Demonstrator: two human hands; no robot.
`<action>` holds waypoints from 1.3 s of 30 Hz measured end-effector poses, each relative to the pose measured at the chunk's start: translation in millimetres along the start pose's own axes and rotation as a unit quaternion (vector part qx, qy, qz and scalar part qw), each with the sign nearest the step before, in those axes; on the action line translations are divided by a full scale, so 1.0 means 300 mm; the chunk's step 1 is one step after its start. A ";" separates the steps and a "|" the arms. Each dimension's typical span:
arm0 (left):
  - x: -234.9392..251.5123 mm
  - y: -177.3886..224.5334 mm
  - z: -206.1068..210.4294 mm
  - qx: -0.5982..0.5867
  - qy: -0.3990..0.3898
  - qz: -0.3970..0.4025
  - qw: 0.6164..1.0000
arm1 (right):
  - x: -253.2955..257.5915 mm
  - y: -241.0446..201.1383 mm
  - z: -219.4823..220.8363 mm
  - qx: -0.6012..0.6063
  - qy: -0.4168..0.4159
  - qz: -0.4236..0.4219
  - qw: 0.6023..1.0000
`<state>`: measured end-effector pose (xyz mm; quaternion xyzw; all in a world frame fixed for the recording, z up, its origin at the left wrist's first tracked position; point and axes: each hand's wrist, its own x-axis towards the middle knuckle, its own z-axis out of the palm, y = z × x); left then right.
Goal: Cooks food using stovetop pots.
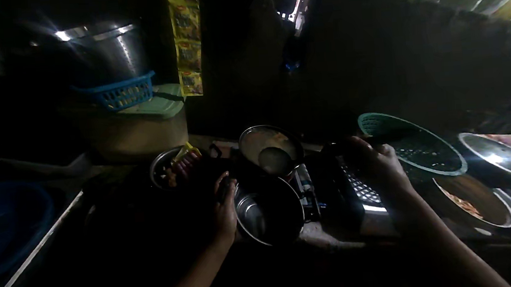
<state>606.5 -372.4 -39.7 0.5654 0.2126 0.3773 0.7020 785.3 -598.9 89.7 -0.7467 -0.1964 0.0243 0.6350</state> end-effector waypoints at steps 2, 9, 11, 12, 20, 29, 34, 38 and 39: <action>0.002 -0.005 -0.003 -0.009 0.000 0.008 1.000 | -0.057 -0.021 -0.001 -0.001 -0.005 0.014 1.000; 0.002 -0.004 -0.052 -0.002 0.009 -0.006 1.000 | -0.230 0.055 -0.013 -0.021 -0.038 -0.033 0.999; 0.000 0.004 -0.069 -0.005 0.009 -0.012 1.000 | -0.278 0.064 0.007 -0.024 -0.069 -0.096 0.993; 0.001 0.005 -0.081 -0.002 0.006 -0.011 1.000 | -0.304 0.058 0.019 -0.038 -0.092 -0.126 0.987; 0.030 0.024 -0.142 0.049 -0.005 0.039 0.998 | -0.361 -0.081 0.044 -0.244 -0.203 -0.473 0.822; 0.036 0.041 -0.094 0.014 0.018 0.051 0.998 | -0.041 0.083 0.076 0.011 -0.005 -0.136 0.991; 0.029 0.028 -0.076 0.014 0.010 0.028 0.999 | 0.000 0.145 0.145 -0.119 -0.033 -0.165 0.979; 0.026 0.018 -0.065 0.027 0.007 0.016 0.999 | 0.023 0.143 0.159 -0.108 -0.052 -0.145 0.982; 0.026 0.014 -0.063 0.029 0.008 0.015 0.999 | 0.032 0.143 0.161 -0.096 -0.040 -0.138 0.985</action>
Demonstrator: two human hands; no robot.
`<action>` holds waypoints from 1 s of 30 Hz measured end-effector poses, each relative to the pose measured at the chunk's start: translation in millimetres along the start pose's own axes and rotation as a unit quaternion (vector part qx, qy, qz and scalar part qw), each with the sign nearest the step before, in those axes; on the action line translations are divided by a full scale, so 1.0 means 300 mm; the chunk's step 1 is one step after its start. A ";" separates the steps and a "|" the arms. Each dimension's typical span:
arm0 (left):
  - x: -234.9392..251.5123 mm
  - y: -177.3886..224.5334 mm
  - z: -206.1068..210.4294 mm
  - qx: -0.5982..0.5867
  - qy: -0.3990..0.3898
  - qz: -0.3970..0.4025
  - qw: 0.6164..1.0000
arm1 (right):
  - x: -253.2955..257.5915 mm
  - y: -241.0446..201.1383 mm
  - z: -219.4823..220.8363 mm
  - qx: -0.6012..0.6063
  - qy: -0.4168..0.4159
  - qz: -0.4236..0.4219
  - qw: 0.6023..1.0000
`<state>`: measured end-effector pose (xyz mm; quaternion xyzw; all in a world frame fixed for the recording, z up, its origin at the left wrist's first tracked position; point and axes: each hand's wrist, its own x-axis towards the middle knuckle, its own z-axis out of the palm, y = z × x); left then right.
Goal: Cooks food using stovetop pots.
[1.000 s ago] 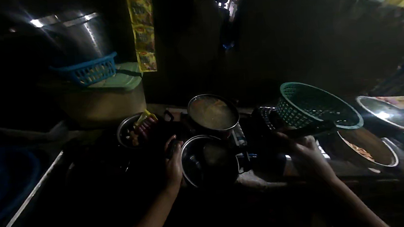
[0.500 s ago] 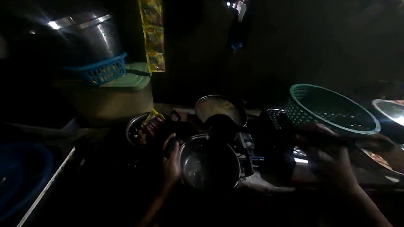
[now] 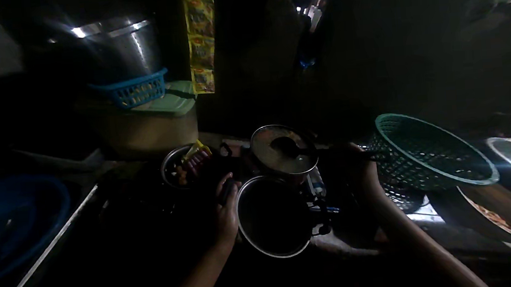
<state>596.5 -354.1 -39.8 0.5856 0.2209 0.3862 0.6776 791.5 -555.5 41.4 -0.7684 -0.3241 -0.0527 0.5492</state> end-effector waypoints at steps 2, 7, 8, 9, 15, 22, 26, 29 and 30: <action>0.001 -0.009 0.004 0.003 0.005 0.003 1.000 | 0.026 0.025 -0.010 0.060 0.024 0.031 0.997; -0.002 -0.025 0.018 -0.003 0.001 0.025 1.000 | 0.080 0.053 -0.062 0.075 0.063 0.153 0.983; -0.003 -0.025 0.023 -0.007 0.004 0.023 1.000 | 0.086 0.051 -0.073 0.078 0.063 0.163 0.982; -0.004 -0.025 0.027 -0.007 0.005 0.019 1.000 | 0.091 0.049 -0.084 0.093 0.062 0.166 0.980; -0.006 -0.028 0.050 -0.021 0.009 0.006 1.000 | 0.066 0.001 -0.138 0.108 0.048 0.172 0.978; -0.014 -0.019 0.084 -0.031 0.020 -0.008 0.999 | -0.044 -0.078 -0.189 0.101 0.032 0.146 0.984; -0.015 -0.016 0.079 -0.023 0.018 0.005 1.000 | -0.135 -0.106 -0.193 0.094 0.011 0.115 0.989; -0.012 -0.018 0.066 -0.014 0.006 0.009 1.000 | -0.211 -0.119 -0.184 0.073 -0.013 0.042 0.996; -0.011 -0.019 0.063 -0.008 0.003 0.011 1.000 | -0.235 -0.126 -0.184 0.053 -0.029 0.014 0.998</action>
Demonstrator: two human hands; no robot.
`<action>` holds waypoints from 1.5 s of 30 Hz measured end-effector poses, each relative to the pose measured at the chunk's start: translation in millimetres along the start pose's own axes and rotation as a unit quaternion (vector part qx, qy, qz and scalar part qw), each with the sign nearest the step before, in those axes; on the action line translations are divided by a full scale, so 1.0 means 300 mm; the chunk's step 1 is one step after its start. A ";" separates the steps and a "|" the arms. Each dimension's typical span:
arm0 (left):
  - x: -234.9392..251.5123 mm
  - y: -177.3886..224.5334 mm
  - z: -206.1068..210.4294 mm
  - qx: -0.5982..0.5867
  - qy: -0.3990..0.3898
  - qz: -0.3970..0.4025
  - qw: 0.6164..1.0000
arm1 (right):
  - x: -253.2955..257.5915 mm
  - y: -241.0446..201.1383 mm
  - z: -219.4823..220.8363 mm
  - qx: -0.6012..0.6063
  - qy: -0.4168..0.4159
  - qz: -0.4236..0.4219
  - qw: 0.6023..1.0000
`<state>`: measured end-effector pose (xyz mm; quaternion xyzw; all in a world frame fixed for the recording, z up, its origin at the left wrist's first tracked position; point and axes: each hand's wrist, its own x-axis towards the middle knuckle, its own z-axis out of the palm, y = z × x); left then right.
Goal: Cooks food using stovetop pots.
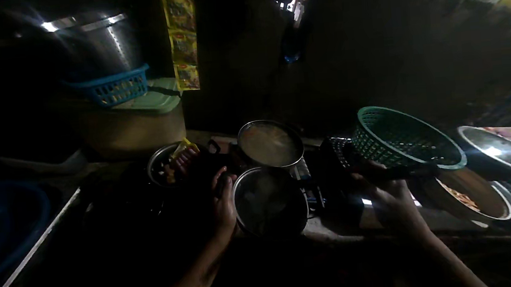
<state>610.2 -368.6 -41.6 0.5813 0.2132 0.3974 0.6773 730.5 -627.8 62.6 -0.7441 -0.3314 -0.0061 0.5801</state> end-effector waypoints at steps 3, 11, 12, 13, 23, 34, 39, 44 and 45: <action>-0.001 0.003 -0.005 0.002 -0.007 -0.004 1.000 | -0.055 -0.064 0.015 -0.136 -0.058 -0.129 0.981; -0.014 -0.001 -0.022 0.039 0.005 0.049 0.998 | 0.038 -0.065 -0.042 -0.232 -0.048 -0.345 0.908; -0.011 -0.006 -0.022 0.042 0.006 0.062 0.997 | 0.064 -0.045 -0.024 -0.217 -0.033 -0.320 0.922; -0.009 -0.006 -0.020 0.037 0.006 0.063 0.997 | 0.090 -0.025 -0.001 -0.202 -0.022 -0.291 0.935; -0.010 0.020 0.002 -0.007 0.021 0.028 0.999 | 0.243 0.150 0.127 -0.004 0.041 -0.007 0.999; -0.011 -0.005 0.017 -0.026 0.021 0.020 0.999 | 0.307 0.153 0.029 0.077 0.065 0.139 0.985; -0.007 -0.006 0.030 -0.033 0.027 0.011 0.999 | 0.254 0.063 0.003 0.076 0.052 0.138 0.986; -0.008 -0.005 0.034 -0.018 0.035 0.017 0.999 | 0.164 0.025 -0.016 0.064 0.058 0.146 0.986; -0.008 -0.008 0.033 -0.014 0.035 0.019 0.999 | 0.142 0.015 -0.014 0.051 0.056 0.137 0.988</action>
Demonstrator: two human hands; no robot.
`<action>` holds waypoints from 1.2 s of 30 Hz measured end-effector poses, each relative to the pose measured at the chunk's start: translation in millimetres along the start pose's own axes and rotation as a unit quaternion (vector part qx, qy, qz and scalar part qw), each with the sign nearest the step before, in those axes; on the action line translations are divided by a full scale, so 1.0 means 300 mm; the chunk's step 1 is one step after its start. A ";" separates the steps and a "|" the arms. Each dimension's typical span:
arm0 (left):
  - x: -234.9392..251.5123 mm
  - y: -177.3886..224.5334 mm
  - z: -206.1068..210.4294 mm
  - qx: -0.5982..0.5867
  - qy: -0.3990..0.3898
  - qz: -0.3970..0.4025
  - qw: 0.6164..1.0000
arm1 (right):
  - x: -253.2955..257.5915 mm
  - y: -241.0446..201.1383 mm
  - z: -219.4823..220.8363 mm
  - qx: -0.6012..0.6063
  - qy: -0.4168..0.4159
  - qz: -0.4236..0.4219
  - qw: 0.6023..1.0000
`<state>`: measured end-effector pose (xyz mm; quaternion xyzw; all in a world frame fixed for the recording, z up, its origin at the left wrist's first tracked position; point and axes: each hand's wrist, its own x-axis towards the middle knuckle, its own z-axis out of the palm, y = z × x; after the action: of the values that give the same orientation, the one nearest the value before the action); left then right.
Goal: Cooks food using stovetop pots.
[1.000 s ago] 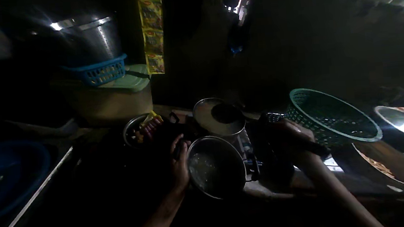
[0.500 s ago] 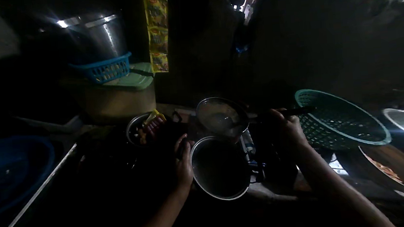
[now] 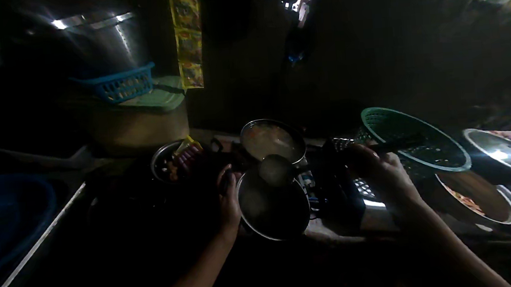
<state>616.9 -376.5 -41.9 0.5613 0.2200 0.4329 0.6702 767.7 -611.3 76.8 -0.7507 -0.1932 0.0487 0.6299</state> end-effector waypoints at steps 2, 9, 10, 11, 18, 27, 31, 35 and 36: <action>0.000 -0.004 -0.002 0.001 -0.004 -0.001 1.000 | -0.046 0.010 -0.005 -0.007 -0.016 -0.050 0.999; 0.005 -0.015 -0.019 -0.022 -0.025 -0.015 0.999 | -0.198 -0.001 -0.032 -0.181 -0.092 -0.280 0.938; 0.003 -0.009 -0.018 -0.021 -0.020 -0.016 0.999 | -0.204 -0.019 -0.032 -0.213 -0.111 -0.344 0.908; 0.000 0.001 -0.018 -0.015 -0.019 -0.024 0.999 | -0.207 -0.033 -0.039 -0.235 -0.136 -0.394 0.878; 0.004 -0.041 -0.035 0.020 0.002 0.030 0.999 | -0.086 0.002 -0.010 -0.243 -0.078 -0.458 0.851; 0.001 -0.015 -0.020 -0.013 -0.012 0.010 1.000 | 0.121 0.125 0.149 -0.069 -0.041 -0.185 0.979; 0.002 -0.023 -0.021 -0.017 -0.012 0.023 1.000 | 0.169 0.122 0.149 -0.005 -0.017 -0.120 0.993; 0.000 -0.023 -0.015 -0.028 -0.009 0.010 1.000 | 0.235 0.175 0.100 0.079 -0.011 -0.035 0.996; -0.001 -0.023 -0.014 -0.029 -0.009 0.009 0.999 | 0.244 0.181 0.089 0.084 -0.005 -0.024 0.996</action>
<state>615.8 -374.5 -49.5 0.5477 0.1960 0.4403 0.6839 838.9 -568.0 31.6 -0.6899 -0.2096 0.0536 0.6908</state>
